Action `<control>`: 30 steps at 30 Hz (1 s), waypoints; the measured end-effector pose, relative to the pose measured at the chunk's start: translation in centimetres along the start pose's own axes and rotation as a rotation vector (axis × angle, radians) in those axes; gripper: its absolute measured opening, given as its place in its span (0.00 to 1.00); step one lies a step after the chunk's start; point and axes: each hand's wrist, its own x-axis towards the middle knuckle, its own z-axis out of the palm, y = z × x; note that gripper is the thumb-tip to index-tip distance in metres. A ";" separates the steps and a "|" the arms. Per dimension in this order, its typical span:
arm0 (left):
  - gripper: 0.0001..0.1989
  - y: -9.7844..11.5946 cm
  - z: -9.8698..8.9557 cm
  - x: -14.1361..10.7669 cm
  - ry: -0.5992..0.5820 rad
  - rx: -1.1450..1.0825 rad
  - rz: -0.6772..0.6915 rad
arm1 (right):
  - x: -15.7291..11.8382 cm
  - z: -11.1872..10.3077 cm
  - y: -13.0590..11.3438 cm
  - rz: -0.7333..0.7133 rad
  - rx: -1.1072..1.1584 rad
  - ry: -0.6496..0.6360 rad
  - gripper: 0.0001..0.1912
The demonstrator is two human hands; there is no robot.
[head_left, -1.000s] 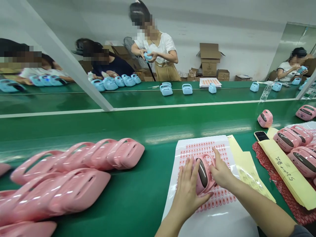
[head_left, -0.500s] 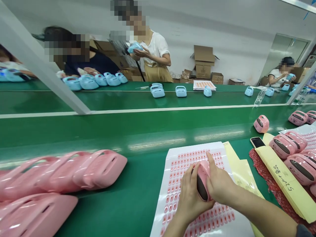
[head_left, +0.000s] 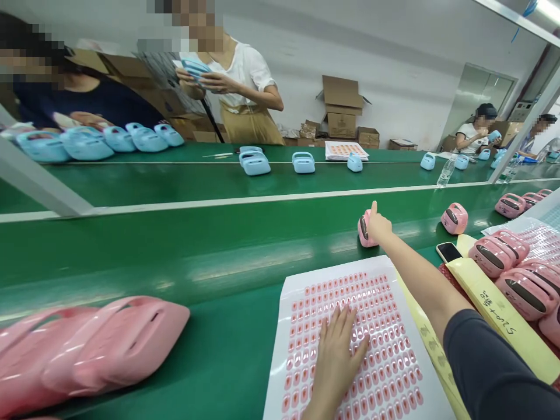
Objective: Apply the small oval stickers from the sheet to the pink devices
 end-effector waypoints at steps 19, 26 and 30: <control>0.14 0.8 -1.0 1.1 0.013 -0.124 -0.006 | -9.5 3.6 12.5 -0.215 0.220 -0.083 0.32; 0.14 -0.3 -4.8 -0.4 0.248 -0.097 -0.138 | -9.3 8.8 10.4 -0.362 0.222 -0.041 0.34; 0.23 -4.8 -11.3 -0.7 0.535 0.026 -0.423 | -9.4 10.5 10.9 -0.381 0.260 0.010 0.30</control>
